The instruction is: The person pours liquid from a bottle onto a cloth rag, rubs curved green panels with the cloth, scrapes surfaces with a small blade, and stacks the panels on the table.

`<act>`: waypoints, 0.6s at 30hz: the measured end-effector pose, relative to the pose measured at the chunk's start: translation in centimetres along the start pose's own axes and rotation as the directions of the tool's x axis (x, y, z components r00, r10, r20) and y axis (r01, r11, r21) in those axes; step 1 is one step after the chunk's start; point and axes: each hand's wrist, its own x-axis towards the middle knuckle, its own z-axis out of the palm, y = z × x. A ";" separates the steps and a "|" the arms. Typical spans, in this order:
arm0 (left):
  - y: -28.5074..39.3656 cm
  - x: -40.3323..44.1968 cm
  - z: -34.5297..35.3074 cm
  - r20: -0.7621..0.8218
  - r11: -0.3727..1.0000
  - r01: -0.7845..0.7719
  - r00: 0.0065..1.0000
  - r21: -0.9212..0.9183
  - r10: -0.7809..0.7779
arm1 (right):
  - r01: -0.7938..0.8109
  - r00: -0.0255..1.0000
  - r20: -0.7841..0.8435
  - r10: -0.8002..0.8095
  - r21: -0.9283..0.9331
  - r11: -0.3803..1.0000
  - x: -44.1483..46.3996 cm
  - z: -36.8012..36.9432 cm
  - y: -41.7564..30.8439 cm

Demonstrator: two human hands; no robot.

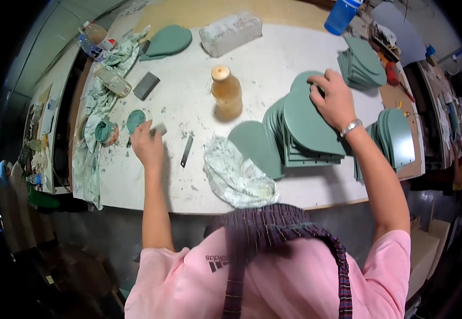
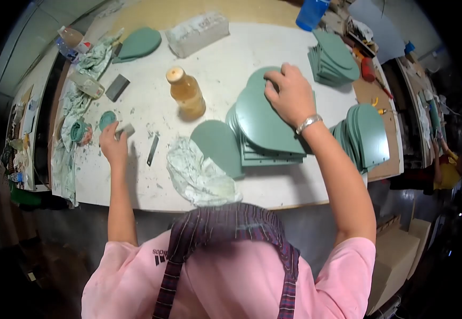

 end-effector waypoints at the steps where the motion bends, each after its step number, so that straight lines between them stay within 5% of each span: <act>1: 1.7 0.1 -0.2 0.042 0.980 0.065 0.997 -0.190 -0.058 | 0.016 1.000 -0.009 -0.016 -0.008 1.000 0.2 -0.1 -0.1; 3: 8.6 -0.7 -1.4 0.293 0.776 0.292 0.945 -0.559 -0.145 | -0.034 0.999 0.012 0.034 0.009 0.999 0.2 -0.1 -0.4; 4: 12.5 -1.8 -1.3 0.451 0.534 0.436 0.886 -0.725 -0.111 | -0.038 0.999 0.000 0.038 0.018 0.999 0.2 -0.1 -0.5; 6: 20.3 -2.0 -4.1 0.712 0.318 0.646 0.683 -0.694 0.164 | -0.018 1.000 -0.018 0.018 0.011 1.000 0.2 0.2 -0.4; 9: 25.9 -3.3 -2.6 0.734 0.137 0.736 0.604 -0.663 0.311 | -0.005 0.999 -0.038 0.005 0.002 1.000 0.0 0.1 -0.7; 13: 26.1 -3.2 -2.0 0.726 -0.034 0.748 0.653 -0.663 0.214 | -0.019 0.999 -0.050 0.020 0.029 0.999 -1.1 -1.2 -1.1; 15: 24.6 -2.6 -2.9 0.728 -0.149 0.762 0.646 -0.630 0.229 | -0.207 0.973 0.153 0.175 0.237 0.949 -2.2 -3.6 -2.3; 17: 24.0 -1.8 -4.7 0.729 -0.195 0.758 0.652 -0.623 0.206 | -0.192 0.973 0.186 0.133 0.351 0.916 -3.8 -5.7 -2.7; 18: 23.6 -1.2 -5.6 0.736 -0.183 0.780 0.626 -0.599 0.258 | -0.441 0.887 0.405 0.222 0.597 0.670 -4.5 -7.1 -3.4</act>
